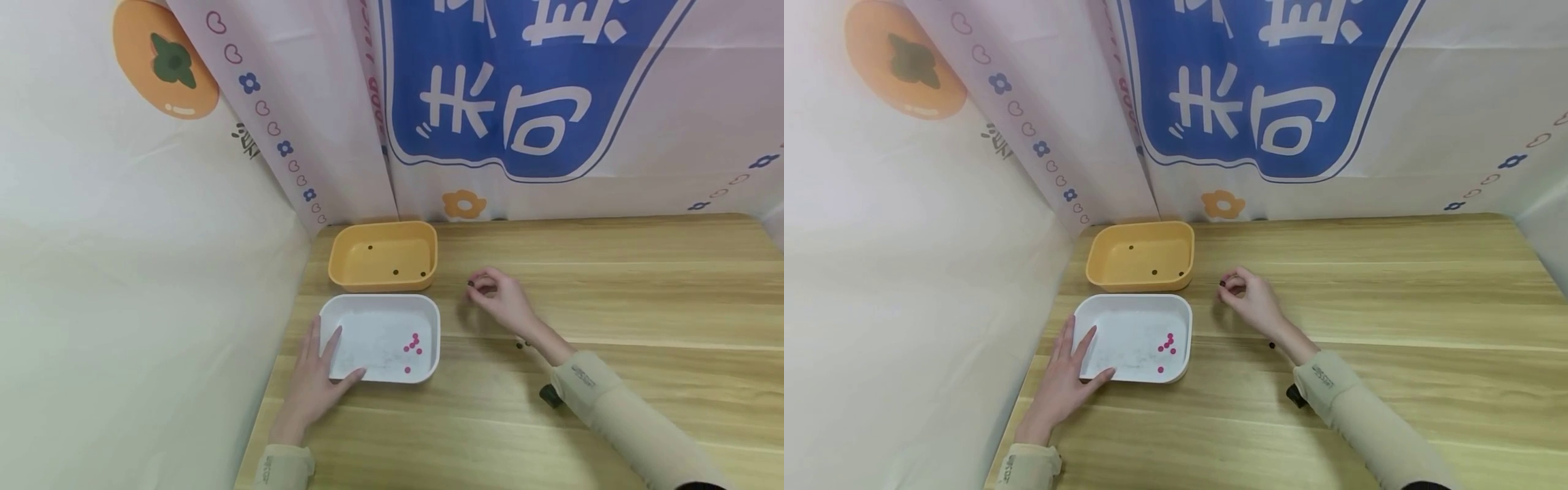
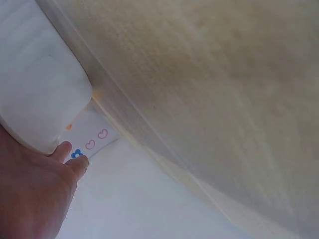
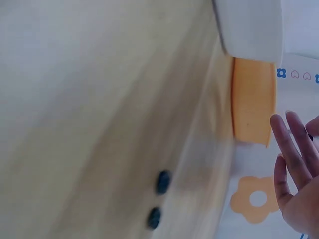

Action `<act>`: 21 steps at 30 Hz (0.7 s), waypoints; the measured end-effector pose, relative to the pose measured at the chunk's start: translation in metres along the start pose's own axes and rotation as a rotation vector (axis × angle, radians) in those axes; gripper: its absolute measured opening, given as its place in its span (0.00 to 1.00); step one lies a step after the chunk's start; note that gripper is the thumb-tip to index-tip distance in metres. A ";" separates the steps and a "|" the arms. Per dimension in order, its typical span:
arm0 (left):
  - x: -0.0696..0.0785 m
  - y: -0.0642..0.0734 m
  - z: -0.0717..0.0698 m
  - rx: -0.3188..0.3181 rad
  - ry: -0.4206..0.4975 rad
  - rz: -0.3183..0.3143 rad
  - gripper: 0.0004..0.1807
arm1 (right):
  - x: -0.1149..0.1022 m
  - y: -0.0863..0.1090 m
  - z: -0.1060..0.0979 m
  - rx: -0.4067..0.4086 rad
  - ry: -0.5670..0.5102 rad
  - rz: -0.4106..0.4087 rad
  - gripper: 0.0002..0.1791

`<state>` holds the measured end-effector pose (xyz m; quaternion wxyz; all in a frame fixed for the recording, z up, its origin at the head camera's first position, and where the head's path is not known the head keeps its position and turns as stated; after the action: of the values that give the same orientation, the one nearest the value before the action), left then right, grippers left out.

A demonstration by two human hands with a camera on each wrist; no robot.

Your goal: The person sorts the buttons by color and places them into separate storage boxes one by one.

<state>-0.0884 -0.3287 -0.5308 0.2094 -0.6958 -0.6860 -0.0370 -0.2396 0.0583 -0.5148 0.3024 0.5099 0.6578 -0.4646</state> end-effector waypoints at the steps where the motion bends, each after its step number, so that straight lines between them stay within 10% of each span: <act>1: 0.000 0.000 0.000 0.005 0.000 0.004 0.56 | -0.002 -0.003 0.002 -0.002 -0.012 0.002 0.12; 21: 0.003 -0.003 -0.001 -0.011 -0.014 -0.010 0.57 | -0.022 -0.043 0.049 -0.001 -0.127 -0.052 0.09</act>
<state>-0.0907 -0.3267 -0.5285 0.2005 -0.6939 -0.6906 -0.0369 -0.2780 0.0029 -0.5015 0.3318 0.4620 0.6505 -0.5034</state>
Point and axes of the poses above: each hand's wrist, its own y-axis away from the middle knuckle, its own z-axis out of the palm, x = y × z, the point moved 1 cm from there along -y, towards the middle knuckle, and after that the axes turned 14 degrees about x, right-handed, at the moved point
